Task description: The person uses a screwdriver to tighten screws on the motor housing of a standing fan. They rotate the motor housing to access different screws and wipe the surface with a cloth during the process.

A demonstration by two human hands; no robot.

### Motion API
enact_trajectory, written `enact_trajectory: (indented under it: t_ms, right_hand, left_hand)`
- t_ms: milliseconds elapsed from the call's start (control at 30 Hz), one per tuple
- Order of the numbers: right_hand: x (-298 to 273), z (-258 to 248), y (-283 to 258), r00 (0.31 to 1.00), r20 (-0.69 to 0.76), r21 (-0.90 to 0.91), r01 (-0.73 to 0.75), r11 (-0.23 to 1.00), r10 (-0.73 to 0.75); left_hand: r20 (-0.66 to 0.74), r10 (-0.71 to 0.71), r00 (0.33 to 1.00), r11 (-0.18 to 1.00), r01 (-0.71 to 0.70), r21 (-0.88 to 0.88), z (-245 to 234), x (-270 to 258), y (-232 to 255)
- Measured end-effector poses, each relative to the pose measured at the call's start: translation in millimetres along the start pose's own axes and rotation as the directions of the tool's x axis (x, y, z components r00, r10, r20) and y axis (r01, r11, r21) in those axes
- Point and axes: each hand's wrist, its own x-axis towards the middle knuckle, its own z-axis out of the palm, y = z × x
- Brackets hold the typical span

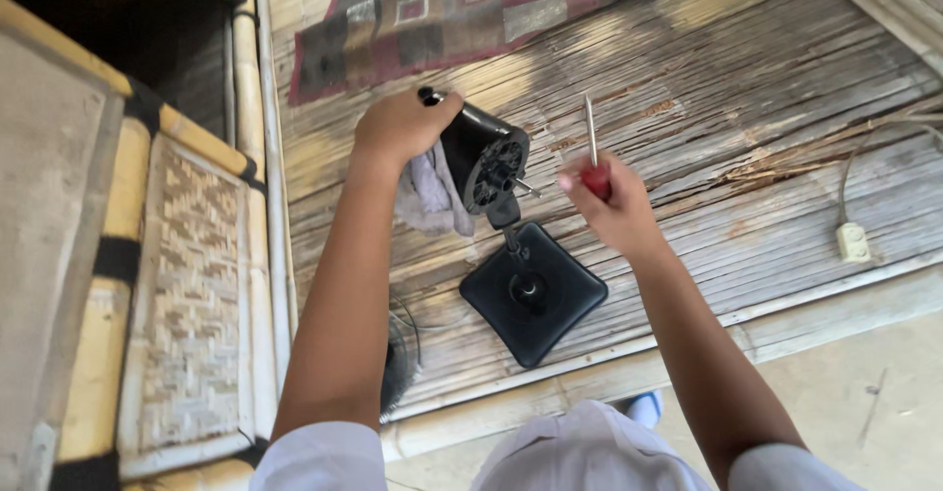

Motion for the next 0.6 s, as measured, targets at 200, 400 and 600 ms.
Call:
enact_trajectory:
  t_ms: [200, 400, 600]
  right_hand:
    - [69.4, -0.5, -66.1, 0.804, 0.419, -0.134, 0.514, 0.847, -0.421]
    - [79.1, -9.1, -63.5, 0.807, 0.509, -0.295, 0.489, 0.821, -0.299]
    - [107.9, -21.4, -59.2, 0.740, 0.610, -0.279, 0.535, 0.798, -0.283]
  left_hand:
    - [-0.013, -0.022, 1.000, 1.000, 0.022, -0.001, 4.4, -15.7, 16.8]
    - [-0.082, -0.041, 0.996, 0.998, 0.045, 0.047, 16.1, -10.8, 21.3]
    - [-0.106, -0.078, 0.991, 0.994, 0.086, 0.072, 15.9, -9.8, 40.5]
